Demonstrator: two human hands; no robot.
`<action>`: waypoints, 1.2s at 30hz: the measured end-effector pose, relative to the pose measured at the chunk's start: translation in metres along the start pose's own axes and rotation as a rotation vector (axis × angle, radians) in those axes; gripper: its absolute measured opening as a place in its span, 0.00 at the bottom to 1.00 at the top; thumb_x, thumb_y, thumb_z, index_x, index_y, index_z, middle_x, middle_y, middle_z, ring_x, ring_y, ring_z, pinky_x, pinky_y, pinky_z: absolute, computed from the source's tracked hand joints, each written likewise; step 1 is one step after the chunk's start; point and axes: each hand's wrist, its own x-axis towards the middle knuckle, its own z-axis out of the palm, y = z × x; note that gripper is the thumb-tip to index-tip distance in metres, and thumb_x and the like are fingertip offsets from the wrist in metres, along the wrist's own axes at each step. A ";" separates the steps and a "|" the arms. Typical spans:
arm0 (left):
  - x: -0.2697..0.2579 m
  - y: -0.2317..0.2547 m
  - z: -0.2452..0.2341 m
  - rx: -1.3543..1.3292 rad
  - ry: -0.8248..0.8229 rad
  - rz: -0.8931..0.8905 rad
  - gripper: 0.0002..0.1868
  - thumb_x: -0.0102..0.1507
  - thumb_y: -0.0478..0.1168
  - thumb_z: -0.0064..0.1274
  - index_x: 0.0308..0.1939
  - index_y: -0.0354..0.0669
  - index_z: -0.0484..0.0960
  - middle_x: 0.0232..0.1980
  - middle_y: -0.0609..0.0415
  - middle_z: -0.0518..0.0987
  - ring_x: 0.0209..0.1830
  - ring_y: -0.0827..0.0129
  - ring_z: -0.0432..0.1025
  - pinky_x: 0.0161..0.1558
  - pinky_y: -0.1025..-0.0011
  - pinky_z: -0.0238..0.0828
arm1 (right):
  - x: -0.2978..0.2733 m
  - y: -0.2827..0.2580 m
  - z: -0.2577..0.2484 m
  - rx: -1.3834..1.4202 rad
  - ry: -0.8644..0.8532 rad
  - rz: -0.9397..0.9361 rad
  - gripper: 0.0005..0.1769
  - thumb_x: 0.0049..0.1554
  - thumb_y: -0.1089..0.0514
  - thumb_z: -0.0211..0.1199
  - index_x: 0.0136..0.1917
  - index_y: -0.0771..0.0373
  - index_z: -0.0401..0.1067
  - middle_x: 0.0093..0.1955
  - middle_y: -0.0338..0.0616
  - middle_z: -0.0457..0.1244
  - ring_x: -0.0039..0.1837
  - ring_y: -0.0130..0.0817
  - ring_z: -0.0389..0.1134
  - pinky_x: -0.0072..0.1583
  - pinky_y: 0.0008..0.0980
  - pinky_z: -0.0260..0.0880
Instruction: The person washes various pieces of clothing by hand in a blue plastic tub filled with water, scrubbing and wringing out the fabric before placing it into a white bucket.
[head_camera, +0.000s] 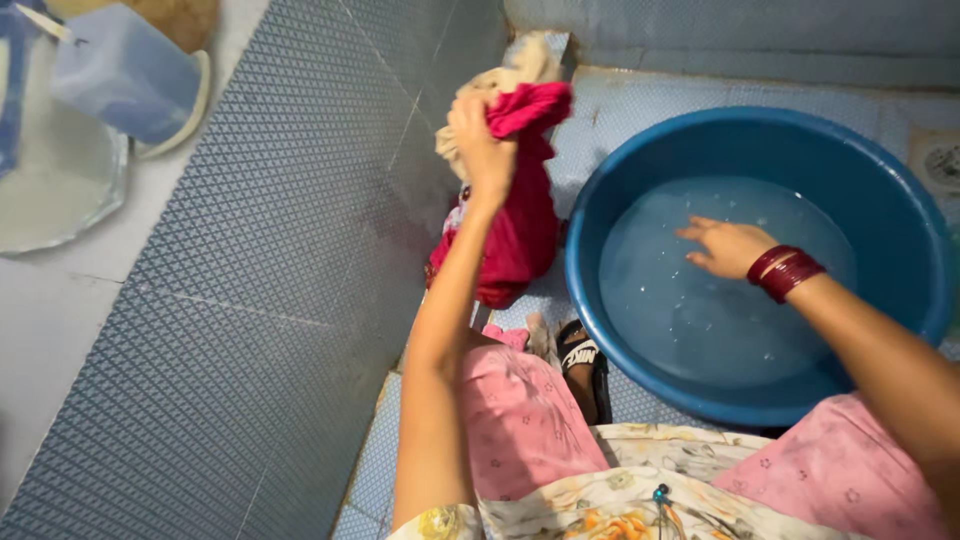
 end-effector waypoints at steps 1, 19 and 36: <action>0.004 0.019 0.006 -0.021 0.004 0.018 0.18 0.55 0.31 0.58 0.49 0.42 0.75 0.53 0.47 0.75 0.58 0.50 0.68 0.62 0.59 0.65 | 0.000 0.000 -0.002 0.005 0.003 0.005 0.32 0.58 0.44 0.59 0.75 0.45 0.63 0.82 0.50 0.50 0.70 0.53 0.65 0.69 0.45 0.67; -0.139 0.006 0.231 -0.347 -0.821 -0.336 0.43 0.51 0.50 0.72 0.63 0.38 0.66 0.47 0.41 0.80 0.47 0.50 0.77 0.49 0.61 0.74 | -0.039 0.007 -0.011 -0.027 -0.134 0.178 0.31 0.58 0.44 0.59 0.73 0.47 0.66 0.72 0.42 0.64 0.68 0.47 0.69 0.68 0.45 0.69; -0.211 -0.186 0.067 0.650 -1.520 -0.451 0.80 0.40 0.47 0.79 0.81 0.62 0.31 0.78 0.44 0.58 0.74 0.46 0.62 0.66 0.48 0.66 | -0.011 0.013 0.017 -0.058 -0.164 0.120 0.32 0.57 0.43 0.60 0.74 0.46 0.66 0.71 0.44 0.64 0.69 0.45 0.68 0.69 0.42 0.68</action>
